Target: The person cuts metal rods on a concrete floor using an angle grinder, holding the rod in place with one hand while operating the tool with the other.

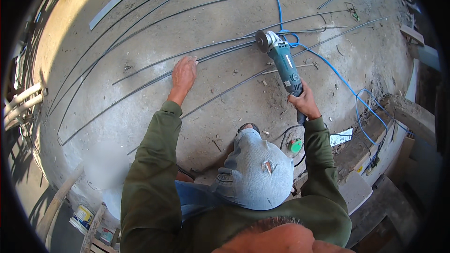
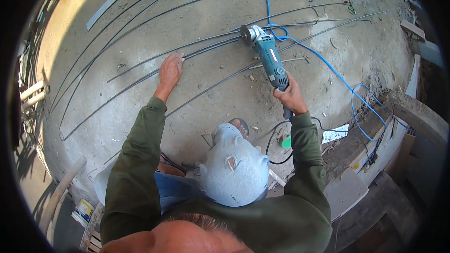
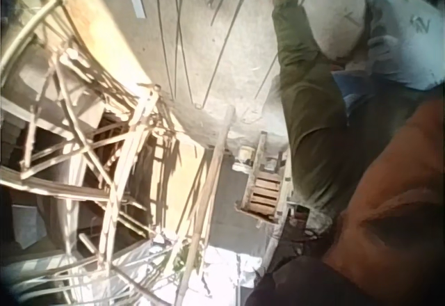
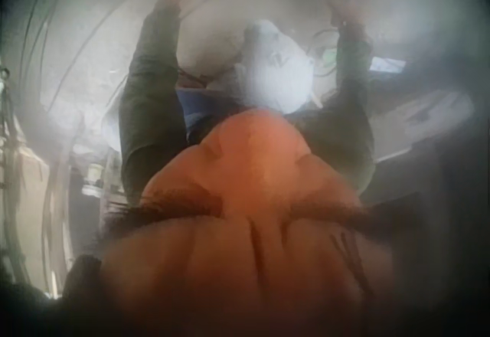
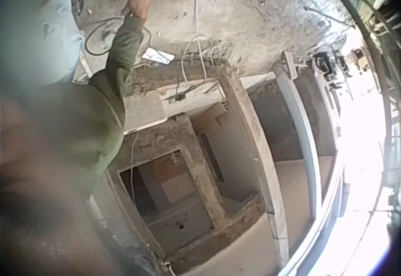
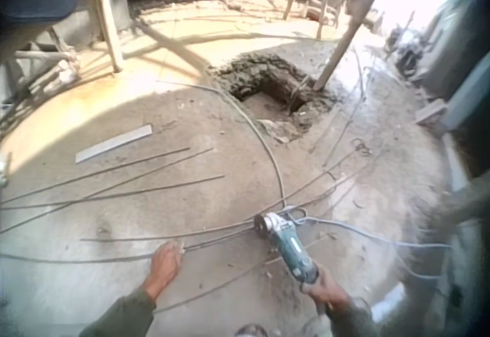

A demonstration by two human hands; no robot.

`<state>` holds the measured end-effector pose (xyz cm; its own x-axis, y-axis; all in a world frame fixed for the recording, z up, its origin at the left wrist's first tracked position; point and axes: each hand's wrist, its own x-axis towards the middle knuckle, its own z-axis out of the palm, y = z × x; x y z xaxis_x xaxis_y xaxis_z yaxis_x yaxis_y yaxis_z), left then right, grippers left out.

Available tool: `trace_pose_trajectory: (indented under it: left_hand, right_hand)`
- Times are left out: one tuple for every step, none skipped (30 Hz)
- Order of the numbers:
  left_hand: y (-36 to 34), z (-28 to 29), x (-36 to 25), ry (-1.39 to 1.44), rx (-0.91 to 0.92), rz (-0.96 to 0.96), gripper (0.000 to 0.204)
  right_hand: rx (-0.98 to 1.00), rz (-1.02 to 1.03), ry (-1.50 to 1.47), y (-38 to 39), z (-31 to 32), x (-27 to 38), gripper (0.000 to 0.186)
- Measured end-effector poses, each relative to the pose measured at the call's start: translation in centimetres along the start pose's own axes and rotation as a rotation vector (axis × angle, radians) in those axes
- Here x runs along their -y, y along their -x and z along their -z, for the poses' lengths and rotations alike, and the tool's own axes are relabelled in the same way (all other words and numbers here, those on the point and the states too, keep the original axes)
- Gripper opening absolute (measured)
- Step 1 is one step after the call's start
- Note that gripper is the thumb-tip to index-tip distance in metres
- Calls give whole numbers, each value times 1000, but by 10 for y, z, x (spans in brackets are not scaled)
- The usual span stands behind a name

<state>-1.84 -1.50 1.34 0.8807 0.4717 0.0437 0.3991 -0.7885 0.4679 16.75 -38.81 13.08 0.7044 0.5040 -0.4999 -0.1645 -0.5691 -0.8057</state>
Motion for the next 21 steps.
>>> trace_pose_trajectory:
  left_hand:
    - [0,0,0,-5,7,2,24]
    - [0,1,0,-5,6,4,24]
    - [-1,1,0,2,21,14,23]
    - [-1,2,-1,9,36,24,23]
    - [-1,2,-1,8,35,26,23]
    - [-1,1,-1,17,8,18,21]
    - [-1,1,-2,27,-19,10,20]
    - [-1,1,-2,26,-19,11,20]
    - [-1,1,-3,27,-20,15,19]
    - [-1,2,-3,28,-20,19,18]
    - [-1,1,-3,27,-21,19,18]
    - [-2,1,-2,33,-41,0,18]
    - [-2,0,-2,38,-62,-20,17]
    - [-2,0,-2,38,-62,-20,17]
    - [-2,0,-1,37,-57,-13,17]
    - [-2,0,-1,36,-53,-5,17]
    - [-2,1,-2,36,-52,-5,17]
    - [-2,1,-4,38,-39,5,17]
    - [-3,1,-5,41,-26,15,17]
    - [-3,1,-4,39,-26,16,17]
    - [-3,1,-3,37,-31,11,17]
  right_hand:
    - [5,5,8,-2,0,1,64]
    - [6,6,8,-4,0,1,64]
    - [15,22,26,-5,0,2,65]
    - [23,37,44,-7,0,2,66]
    - [24,38,44,-8,0,2,66]
    - [28,42,64,-9,0,2,66]
    - [32,47,84,-9,1,2,66]
    - [34,47,84,-10,0,3,66]
    - [32,40,76,-10,0,3,67]
    - [31,33,69,-10,-1,4,67]
    - [32,34,69,-10,0,2,67]
    - [21,44,86,-11,1,-1,68]
    - [10,55,102,-11,1,-3,69]
    - [10,54,101,-12,1,-4,69]
    - [11,58,101,-12,1,-5,69]
    - [12,62,101,-13,1,-5,70]
    - [12,61,101,-13,2,-6,70]
    - [11,60,111,-13,2,-6,70]
    - [11,59,122,-13,3,-7,70]
    - [12,59,121,-13,2,-6,70]
    - [14,62,117,-13,2,-6,69]
